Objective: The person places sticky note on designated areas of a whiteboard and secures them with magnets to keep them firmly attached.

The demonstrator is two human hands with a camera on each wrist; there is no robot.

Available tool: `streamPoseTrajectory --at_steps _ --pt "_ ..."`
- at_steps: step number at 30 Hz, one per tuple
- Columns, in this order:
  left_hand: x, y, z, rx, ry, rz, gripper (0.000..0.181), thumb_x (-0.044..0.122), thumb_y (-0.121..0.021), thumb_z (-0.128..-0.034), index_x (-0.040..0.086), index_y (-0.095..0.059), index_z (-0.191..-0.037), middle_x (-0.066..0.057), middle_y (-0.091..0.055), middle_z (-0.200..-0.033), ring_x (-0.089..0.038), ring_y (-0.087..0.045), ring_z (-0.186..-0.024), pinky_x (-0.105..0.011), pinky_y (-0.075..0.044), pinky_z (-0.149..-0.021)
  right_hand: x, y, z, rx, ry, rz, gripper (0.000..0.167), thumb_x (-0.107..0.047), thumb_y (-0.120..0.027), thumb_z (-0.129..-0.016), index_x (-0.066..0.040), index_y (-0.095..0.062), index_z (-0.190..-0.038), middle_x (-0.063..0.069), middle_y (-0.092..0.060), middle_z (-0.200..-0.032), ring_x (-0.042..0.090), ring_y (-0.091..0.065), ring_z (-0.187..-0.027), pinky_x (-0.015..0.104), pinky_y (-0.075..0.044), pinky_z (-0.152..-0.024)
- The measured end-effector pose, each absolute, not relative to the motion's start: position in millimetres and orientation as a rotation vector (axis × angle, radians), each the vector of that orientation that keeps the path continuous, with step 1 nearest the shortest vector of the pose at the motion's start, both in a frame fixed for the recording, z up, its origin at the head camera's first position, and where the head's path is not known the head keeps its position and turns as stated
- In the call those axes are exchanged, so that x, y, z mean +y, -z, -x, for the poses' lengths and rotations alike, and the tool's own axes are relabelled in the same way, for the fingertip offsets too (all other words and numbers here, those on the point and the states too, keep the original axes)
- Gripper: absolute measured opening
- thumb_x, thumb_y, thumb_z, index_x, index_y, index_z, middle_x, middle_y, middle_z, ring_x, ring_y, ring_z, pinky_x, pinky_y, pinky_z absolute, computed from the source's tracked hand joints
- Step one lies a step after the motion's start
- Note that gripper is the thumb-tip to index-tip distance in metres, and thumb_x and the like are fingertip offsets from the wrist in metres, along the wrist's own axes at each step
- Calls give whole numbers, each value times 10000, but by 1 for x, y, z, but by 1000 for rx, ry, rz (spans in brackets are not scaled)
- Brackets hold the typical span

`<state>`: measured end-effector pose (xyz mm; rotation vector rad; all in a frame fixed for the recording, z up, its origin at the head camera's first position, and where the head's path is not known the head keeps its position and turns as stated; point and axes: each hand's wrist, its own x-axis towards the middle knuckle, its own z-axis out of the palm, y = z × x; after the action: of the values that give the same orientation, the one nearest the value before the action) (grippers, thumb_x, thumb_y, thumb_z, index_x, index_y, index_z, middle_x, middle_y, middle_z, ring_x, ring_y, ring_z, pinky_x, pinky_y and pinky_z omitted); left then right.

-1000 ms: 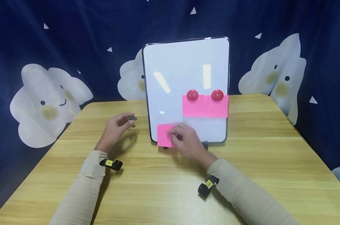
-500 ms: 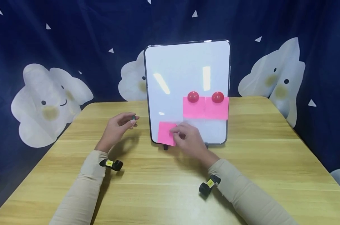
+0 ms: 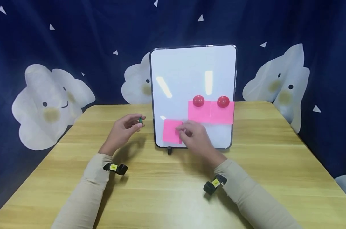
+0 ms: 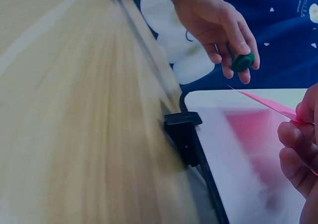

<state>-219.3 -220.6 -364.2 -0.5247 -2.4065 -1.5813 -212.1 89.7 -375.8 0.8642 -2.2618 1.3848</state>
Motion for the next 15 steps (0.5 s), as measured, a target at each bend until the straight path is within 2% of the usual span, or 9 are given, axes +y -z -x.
streamPoseTrajectory --at_steps 8,15 --pt "-218 360 220 -2390 1568 553 356 181 -673 -982 117 -634 -1330 -65 -667 -1246 -189 -654 -1047 -300 -537 -836 86 365 220 -2169 -1354 -938 215 55 -640 -893 -53 -783 -1012 43 -661 -877 161 -481 -609 231 -392 -517" --pt "-221 360 219 -2378 1555 524 357 221 -670 -986 147 -635 -1333 -3 -669 -1216 -174 -648 -1016 -297 -534 -809 83 351 226 -2141 -1292 -923 193 22 -638 -910 -46 -778 -1025 19 -664 -886 159 -475 -603 229 -380 -508"
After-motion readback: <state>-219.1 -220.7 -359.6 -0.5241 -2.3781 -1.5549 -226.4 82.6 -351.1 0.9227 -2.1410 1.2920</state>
